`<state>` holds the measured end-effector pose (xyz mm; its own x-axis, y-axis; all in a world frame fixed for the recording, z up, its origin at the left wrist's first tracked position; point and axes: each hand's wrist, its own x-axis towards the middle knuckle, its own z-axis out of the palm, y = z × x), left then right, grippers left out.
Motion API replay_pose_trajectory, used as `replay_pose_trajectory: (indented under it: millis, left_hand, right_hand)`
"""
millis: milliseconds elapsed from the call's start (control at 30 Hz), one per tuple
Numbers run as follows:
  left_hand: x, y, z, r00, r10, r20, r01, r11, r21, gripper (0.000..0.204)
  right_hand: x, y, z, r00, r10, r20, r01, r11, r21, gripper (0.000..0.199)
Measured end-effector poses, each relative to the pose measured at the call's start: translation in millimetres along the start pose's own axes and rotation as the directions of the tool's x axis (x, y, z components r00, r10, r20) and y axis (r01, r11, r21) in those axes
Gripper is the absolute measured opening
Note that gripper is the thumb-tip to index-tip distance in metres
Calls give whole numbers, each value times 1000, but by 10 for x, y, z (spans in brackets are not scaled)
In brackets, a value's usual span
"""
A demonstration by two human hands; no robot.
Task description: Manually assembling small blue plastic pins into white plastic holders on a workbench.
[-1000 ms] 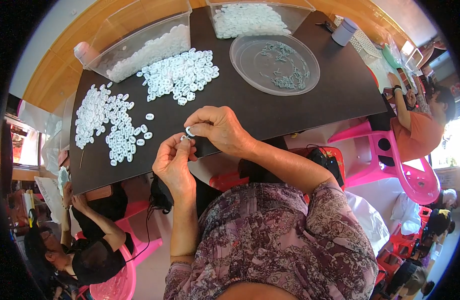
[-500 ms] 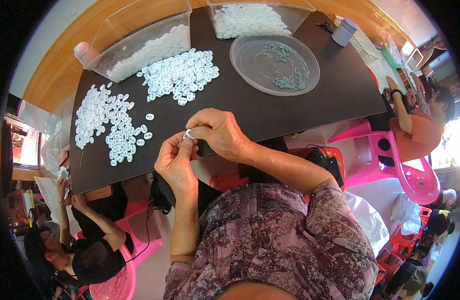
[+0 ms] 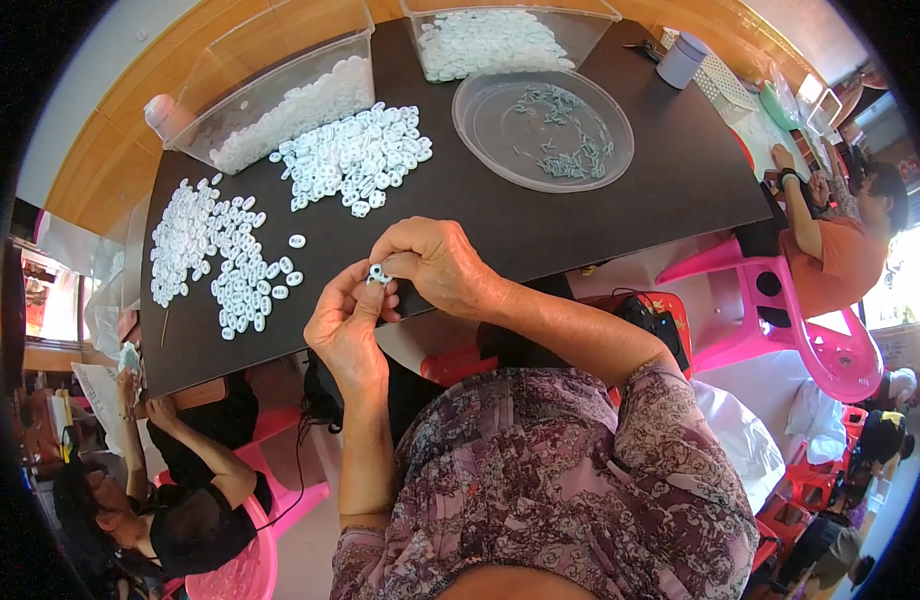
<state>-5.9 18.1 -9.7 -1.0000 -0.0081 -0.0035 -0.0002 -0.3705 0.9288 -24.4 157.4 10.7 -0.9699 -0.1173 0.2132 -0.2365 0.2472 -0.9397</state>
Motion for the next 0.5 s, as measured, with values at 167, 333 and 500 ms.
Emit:
replay_pose_trajectory:
  millis: [167, 333, 500]
  left_hand:
    - [4, -3, 9, 1000, 14, 23, -14, 1000, -28, 22]
    - [11, -2, 27, 1000, 11, 29, -10, 999, -41, 23]
    - [32, 1, 47, 1000, -26, -3, 26, 997, -79, 20]
  right_hand:
    - [6, 26, -1, 994, -109, 11, 110, 991, -72, 7]
    - [6, -29, -19, 973, 196, 122, -224, 927, 302, 8]
    - [-3, -4, -28, 993, 83, 88, -99, 975, 198, 9]
